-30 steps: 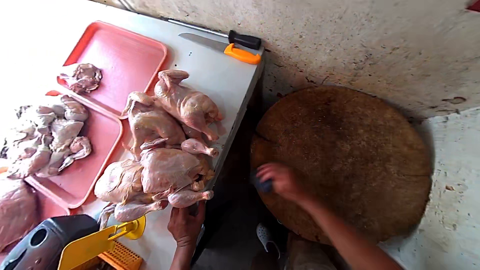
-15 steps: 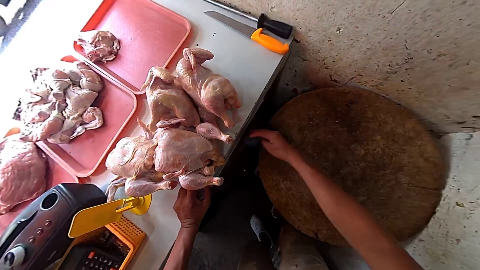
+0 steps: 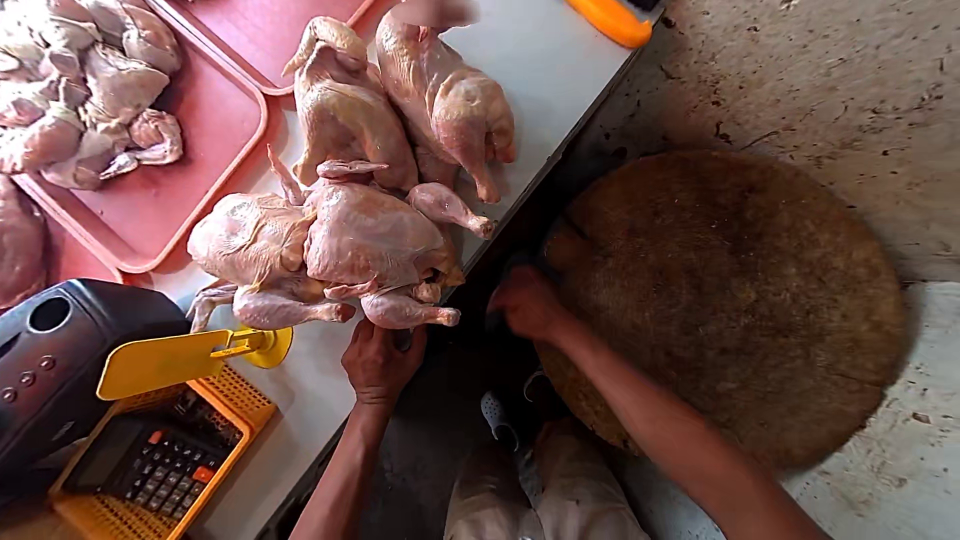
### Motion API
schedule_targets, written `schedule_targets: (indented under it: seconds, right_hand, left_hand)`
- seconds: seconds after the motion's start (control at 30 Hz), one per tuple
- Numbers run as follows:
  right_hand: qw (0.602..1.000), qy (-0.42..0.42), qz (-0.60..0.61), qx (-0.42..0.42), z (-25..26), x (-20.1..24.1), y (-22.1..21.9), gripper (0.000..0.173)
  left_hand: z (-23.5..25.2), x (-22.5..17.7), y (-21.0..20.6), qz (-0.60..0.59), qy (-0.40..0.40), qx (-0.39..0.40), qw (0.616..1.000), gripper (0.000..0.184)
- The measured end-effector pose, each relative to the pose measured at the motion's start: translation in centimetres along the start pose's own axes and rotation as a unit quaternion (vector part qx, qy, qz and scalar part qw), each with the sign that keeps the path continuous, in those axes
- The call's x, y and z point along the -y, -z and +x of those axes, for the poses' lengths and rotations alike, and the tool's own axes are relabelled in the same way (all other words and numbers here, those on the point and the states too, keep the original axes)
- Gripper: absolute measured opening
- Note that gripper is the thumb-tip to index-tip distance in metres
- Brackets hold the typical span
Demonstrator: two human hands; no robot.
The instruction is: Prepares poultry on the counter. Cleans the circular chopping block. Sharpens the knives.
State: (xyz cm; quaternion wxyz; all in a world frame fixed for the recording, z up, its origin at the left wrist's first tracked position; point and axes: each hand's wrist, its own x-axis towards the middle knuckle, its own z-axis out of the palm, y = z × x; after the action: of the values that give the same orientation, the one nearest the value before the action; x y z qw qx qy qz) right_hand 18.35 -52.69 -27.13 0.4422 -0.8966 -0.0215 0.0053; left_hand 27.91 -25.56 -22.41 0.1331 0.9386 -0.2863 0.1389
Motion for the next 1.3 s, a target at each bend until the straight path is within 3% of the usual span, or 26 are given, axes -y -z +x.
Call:
schedule_targets:
  seconds: [0.03,0.1,0.2,0.27,0.3,0.33,0.37,0.43,0.5,0.53,0.6,0.67,0.73,0.8,0.87,0.9,0.93,1.03,1.1,1.13,1.2,1.3]
  right_hand:
    - [0.998,0.042,0.054,0.016,-1.6,1.1,-1.7,0.029]
    - [0.992,0.038,0.076,-0.090,-4.8,1.5,0.4,0.029]
    - [0.945,-0.174,-0.056,-0.269,-10.2,-2.4,11.8,0.028]
    - [0.863,-0.366,-0.150,-0.315,-12.4,-7.0,18.4,0.042]
    - [0.819,-0.426,-0.174,-0.343,-13.0,-8.6,19.2,0.046]
    - [0.789,-0.453,-0.192,-0.368,-12.5,-8.4,18.1,0.047]
    - [0.786,-0.442,-0.205,-0.381,-10.7,-6.3,15.4,0.044]
    - [0.848,-0.360,-0.170,-0.349,-5.8,0.6,6.3,0.036]
    - [0.941,-0.215,-0.096,-0.245,-4.2,6.6,-5.6,0.023]
    - [0.978,-0.119,0.007,-0.174,-3.9,8.3,-10.1,0.026]
    - [0.986,-0.009,0.149,-0.080,-5.4,10.5,-13.6,0.034]
    - [0.978,-0.051,0.119,-0.162,-8.2,10.4,-9.4,0.030]
    - [0.948,-0.211,0.025,-0.236,-12.0,8.0,-0.5,0.029]
    - [0.877,-0.363,-0.085,-0.302,-15.3,2.7,8.4,0.035]
    - [0.773,-0.481,-0.165,-0.379,-16.1,-2.0,12.6,0.046]
    - [0.736,-0.517,-0.179,-0.398,-14.8,-1.9,11.8,0.051]
    - [0.744,-0.498,-0.189,-0.403,-12.8,-0.2,9.0,0.049]
    - [0.881,-0.281,-0.171,-0.339,-8.0,7.4,-5.3,0.032]
    - [0.967,-0.133,-0.005,-0.215,-9.3,10.5,-13.4,0.033]
    - [0.979,-0.100,0.063,-0.167,-10.7,11.4,-14.4,0.036]
    - [0.959,-0.125,0.045,-0.251,-15.6,11.8,-12.0,0.028]
    - [0.842,-0.341,-0.071,-0.413,-26.7,8.5,-2.2,0.040]
  left_hand:
    - [0.0,0.0,0.1,-0.007,0.000,0.004,1.000,0.049]
    - [-0.1,0.1,0.0,-0.030,0.004,0.012,0.999,0.050]
    - [-0.3,0.2,0.1,-0.059,0.005,0.008,0.998,0.049]
    - [0.4,0.1,0.1,-0.065,-0.004,-0.011,0.998,0.047]
    - [0.3,0.0,0.2,-0.065,-0.005,-0.011,0.998,0.047]
    - [0.0,0.0,0.3,-0.064,-0.004,-0.008,0.998,0.048]
    - [0.0,0.0,0.2,-0.061,-0.004,-0.005,0.998,0.049]
    - [0.3,0.2,0.0,-0.060,-0.009,-0.008,0.998,0.048]
    - [-0.3,0.3,0.1,-0.059,-0.007,0.004,0.998,0.048]
    - [0.1,0.4,0.0,-0.059,-0.008,0.003,0.998,0.049]
    - [0.0,0.3,0.2,-0.066,-0.004,0.012,0.998,0.048]
    - [0.3,0.3,0.2,-0.076,0.001,0.019,0.997,0.047]
    - [0.0,0.3,0.4,-0.084,0.004,0.028,0.996,0.045]
    - [0.3,0.3,0.4,-0.091,-0.001,0.025,0.995,0.042]
    - [0.3,0.3,0.5,-0.090,-0.003,0.026,0.996,0.040]
    - [0.2,0.3,0.6,-0.088,-0.002,0.031,0.996,0.040]
    - [0.2,0.4,0.7,-0.085,-0.003,0.038,0.996,0.039]
    - [0.3,0.3,0.7,-0.089,0.006,0.064,0.994,0.041]
    - [0.1,0.5,0.8,-0.088,0.006,0.075,0.993,0.041]
    - [0.2,0.5,0.8,-0.092,0.003,0.072,0.993,0.041]
    - [0.3,0.4,0.6,-0.098,0.004,0.068,0.993,0.041]
    - [0.1,0.3,0.7,-0.096,0.009,0.068,0.993,0.042]
